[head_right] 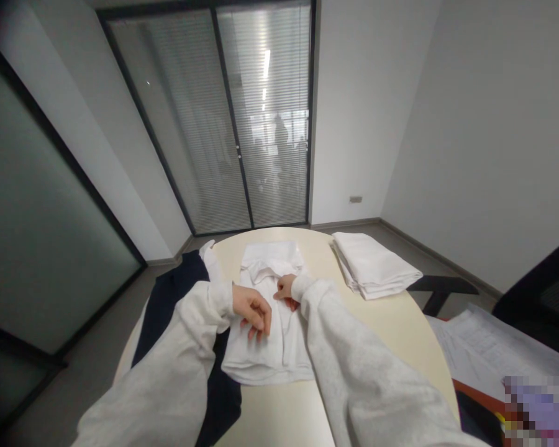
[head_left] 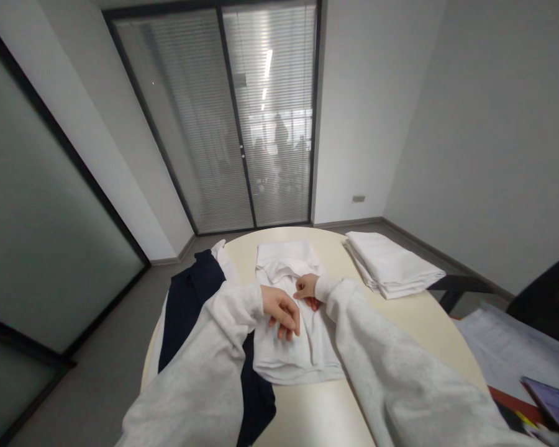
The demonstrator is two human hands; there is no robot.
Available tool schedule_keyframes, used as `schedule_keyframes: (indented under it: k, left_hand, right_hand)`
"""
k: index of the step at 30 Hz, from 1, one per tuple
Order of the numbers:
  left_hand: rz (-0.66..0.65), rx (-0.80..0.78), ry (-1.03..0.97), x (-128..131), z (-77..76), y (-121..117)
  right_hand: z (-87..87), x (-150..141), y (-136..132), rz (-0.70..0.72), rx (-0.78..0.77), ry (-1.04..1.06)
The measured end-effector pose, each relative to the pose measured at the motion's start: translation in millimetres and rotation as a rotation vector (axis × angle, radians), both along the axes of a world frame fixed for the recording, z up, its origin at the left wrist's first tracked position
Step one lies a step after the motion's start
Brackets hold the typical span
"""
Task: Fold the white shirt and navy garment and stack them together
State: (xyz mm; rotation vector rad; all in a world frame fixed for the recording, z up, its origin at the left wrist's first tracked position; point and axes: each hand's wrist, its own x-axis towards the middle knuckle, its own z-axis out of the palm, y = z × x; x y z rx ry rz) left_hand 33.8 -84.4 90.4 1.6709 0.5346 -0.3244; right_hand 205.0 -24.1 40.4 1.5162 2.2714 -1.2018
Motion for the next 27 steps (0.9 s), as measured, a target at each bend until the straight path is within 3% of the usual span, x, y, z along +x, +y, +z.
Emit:
schedule_keyframes:
  k: [2, 5, 7, 10, 12, 15, 17, 22, 24, 27]
  left_hand:
    - [0.019, 0.054, 0.163, 4.6, -1.9, 1.3]
    - [-0.124, 0.101, 0.462, 23.7, -15.5, -8.2]
    - [-0.163, 0.283, 0.572, 37.9, -24.2, -18.5]
    - [-0.222, 0.555, 0.551, 49.4, -29.2, -28.8]
    - [-0.189, 0.488, 0.481, 48.6, -30.0, -28.9]
    - [-0.086, 0.115, 0.379, 40.4, -33.3, -21.6]
    - [-0.065, -0.008, 0.320, 34.5, -36.2, -15.8]
    - [0.031, 0.045, 0.148, 27.0, -35.4, -9.0]
    - [0.060, 0.041, 0.161, 25.7, -32.8, -8.4]
    - [0.142, 0.156, 0.242, 25.1, -29.0, -6.8]
  right_hand:
    - [0.2, -1.3, -0.6, 0.007, 0.002, -0.012]
    - [2.6, -4.2, -3.7, 0.026, 0.007, -0.053]
    - [4.5, -5.8, -6.3, 0.043, 0.014, -0.078]
    - [5.2, -6.1, -8.1, 0.057, 0.002, -0.075]
    - [3.8, -4.7, -7.1, 0.057, -0.022, -0.053]
    - [-0.5, -1.8, -3.5, 0.050, -0.064, -0.017]
    - [-3.6, -0.4, -0.9, 0.047, -0.087, 0.009]
    - [-7.6, 0.3, 1.8, 0.042, -0.100, 0.042]
    - [-6.8, 0.1, 1.1, 0.040, -0.096, 0.048]
    - [-3.9, -0.9, -1.4, 0.033, -0.098, 0.057]
